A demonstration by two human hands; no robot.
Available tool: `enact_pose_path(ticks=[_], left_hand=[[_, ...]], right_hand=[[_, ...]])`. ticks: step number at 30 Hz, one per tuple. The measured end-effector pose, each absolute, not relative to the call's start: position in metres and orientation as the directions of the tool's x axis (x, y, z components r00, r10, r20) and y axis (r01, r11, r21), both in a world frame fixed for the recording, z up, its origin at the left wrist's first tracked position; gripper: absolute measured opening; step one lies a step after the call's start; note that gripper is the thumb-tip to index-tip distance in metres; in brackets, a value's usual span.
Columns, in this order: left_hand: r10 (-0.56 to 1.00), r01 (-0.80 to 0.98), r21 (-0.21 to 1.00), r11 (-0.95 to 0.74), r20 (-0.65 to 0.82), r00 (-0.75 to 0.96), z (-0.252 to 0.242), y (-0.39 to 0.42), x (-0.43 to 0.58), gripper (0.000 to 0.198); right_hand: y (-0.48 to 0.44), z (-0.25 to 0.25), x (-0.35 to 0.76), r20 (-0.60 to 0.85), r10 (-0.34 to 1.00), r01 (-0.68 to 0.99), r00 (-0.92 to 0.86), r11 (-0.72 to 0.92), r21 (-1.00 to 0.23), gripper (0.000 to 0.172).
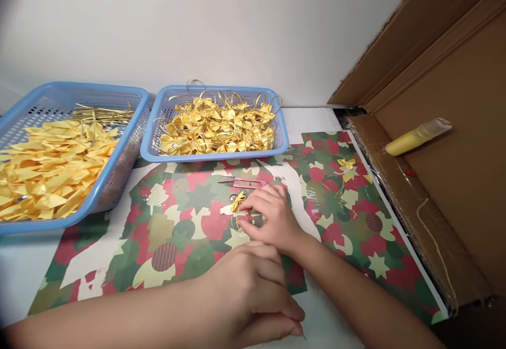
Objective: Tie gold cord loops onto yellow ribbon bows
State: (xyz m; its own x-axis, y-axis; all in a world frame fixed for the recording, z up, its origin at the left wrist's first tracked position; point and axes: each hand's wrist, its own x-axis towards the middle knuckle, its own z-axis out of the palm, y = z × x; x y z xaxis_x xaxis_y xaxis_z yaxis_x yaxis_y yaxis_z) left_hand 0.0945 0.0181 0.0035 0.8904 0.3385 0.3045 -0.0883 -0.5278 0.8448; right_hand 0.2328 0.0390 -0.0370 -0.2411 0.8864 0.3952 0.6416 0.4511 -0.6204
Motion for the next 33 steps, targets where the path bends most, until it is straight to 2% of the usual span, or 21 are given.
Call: enact_pose_path(ticks=[4,8,19,33], left_hand=[[0.337,-0.1,0.86,-0.501,0.301,0.892,0.006,0.023,0.094,0.022],[0.334,-0.1,0.893,-0.439,0.265,0.905,0.006,0.024,0.094,0.022],[0.222,-0.12,0.941,-0.317,0.197,0.955,-0.01,0.011,0.097,0.016],[0.225,-0.094,0.916,-0.391,0.194,0.955,-0.013,0.012,0.097,0.015]], right_hand=[[0.041,-0.038,0.231,0.457,0.846,0.664,-0.274,0.51,-0.546,0.004],[0.041,-0.038,0.228,0.462,0.844,0.706,-0.272,0.502,-0.5,0.013],[0.044,-0.038,0.227,0.435,0.867,0.726,-0.243,0.46,-0.511,0.014],[0.045,-0.037,0.226,0.368,0.913,0.742,-0.177,0.37,-0.559,0.01]])
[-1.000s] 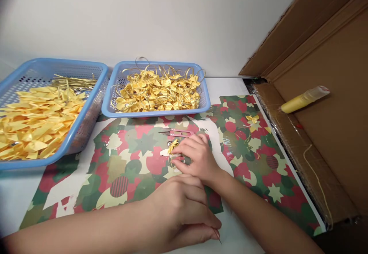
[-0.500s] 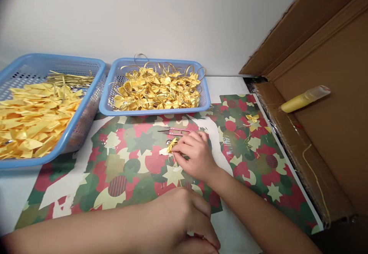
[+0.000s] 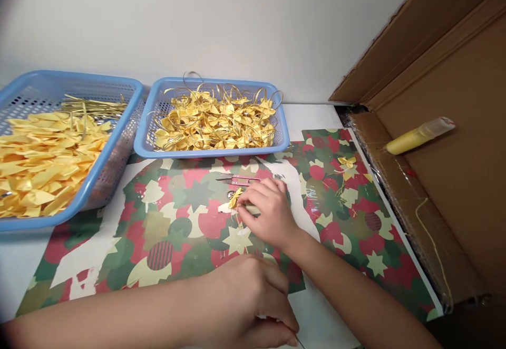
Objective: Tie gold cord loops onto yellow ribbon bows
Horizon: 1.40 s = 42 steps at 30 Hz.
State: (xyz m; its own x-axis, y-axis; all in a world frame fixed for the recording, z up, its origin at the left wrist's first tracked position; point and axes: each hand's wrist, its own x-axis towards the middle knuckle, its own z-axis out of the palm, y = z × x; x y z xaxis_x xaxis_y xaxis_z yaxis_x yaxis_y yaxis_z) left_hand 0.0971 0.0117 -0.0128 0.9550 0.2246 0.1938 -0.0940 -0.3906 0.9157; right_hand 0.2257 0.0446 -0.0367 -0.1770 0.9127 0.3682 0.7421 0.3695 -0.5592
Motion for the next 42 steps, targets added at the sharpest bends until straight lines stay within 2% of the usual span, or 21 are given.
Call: enact_pose_path(ticks=[16,31,36,42], left_hand=[[0.214,-0.055,0.921,-0.386,0.147,0.966,-0.0135,0.0081,0.0977,0.015],[0.227,-0.08,0.895,-0.44,0.197,0.954,-0.0123,0.0142,0.0975,0.015],[0.238,-0.066,0.891,-0.45,0.191,0.952,-0.0126,0.0156,0.0976,0.014],[0.219,-0.078,0.884,-0.461,0.199,0.955,-0.0127,0.0149,0.0982,0.017]], right_hand=[[0.047,-0.0383,0.2237,0.373,0.909,0.754,-0.185,0.375,-0.539,0.013],[0.0441,-0.0357,0.2288,0.385,0.902,0.738,-0.193,0.393,-0.549,0.009],[0.0438,-0.036,0.2269,0.467,0.845,0.725,-0.259,0.49,-0.484,0.012],[0.0446,-0.037,0.2228,0.539,0.801,0.749,-0.262,0.521,-0.41,0.015]])
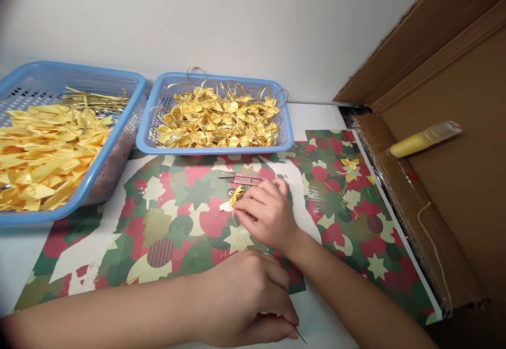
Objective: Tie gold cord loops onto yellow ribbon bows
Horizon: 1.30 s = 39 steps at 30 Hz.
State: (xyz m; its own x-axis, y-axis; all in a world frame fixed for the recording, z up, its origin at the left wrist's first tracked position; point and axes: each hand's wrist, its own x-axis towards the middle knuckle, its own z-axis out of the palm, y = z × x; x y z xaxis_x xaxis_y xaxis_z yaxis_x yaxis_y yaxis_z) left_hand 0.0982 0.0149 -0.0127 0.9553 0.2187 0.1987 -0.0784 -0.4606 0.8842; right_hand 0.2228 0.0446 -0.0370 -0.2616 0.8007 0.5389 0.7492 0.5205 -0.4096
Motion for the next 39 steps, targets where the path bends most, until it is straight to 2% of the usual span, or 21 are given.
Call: enact_pose_path(ticks=[9,29,39], left_hand=[[0.204,-0.087,0.897,-0.434,0.192,0.96,-0.0101,0.0154,0.0993,0.018],[0.198,-0.074,0.954,-0.289,0.136,0.971,-0.0083,0.0092,0.0999,0.019],[0.184,-0.078,0.956,-0.281,0.134,0.974,-0.0102,0.0068,0.0999,0.019]], right_hand=[[0.045,-0.0388,0.2213,0.569,0.777,0.766,-0.27,0.531,-0.361,0.016],[0.0484,-0.0396,0.22,0.513,0.829,0.803,-0.224,0.455,-0.385,0.018],[0.0486,-0.0407,0.2208,0.494,0.843,0.808,-0.212,0.435,-0.396,0.017]])
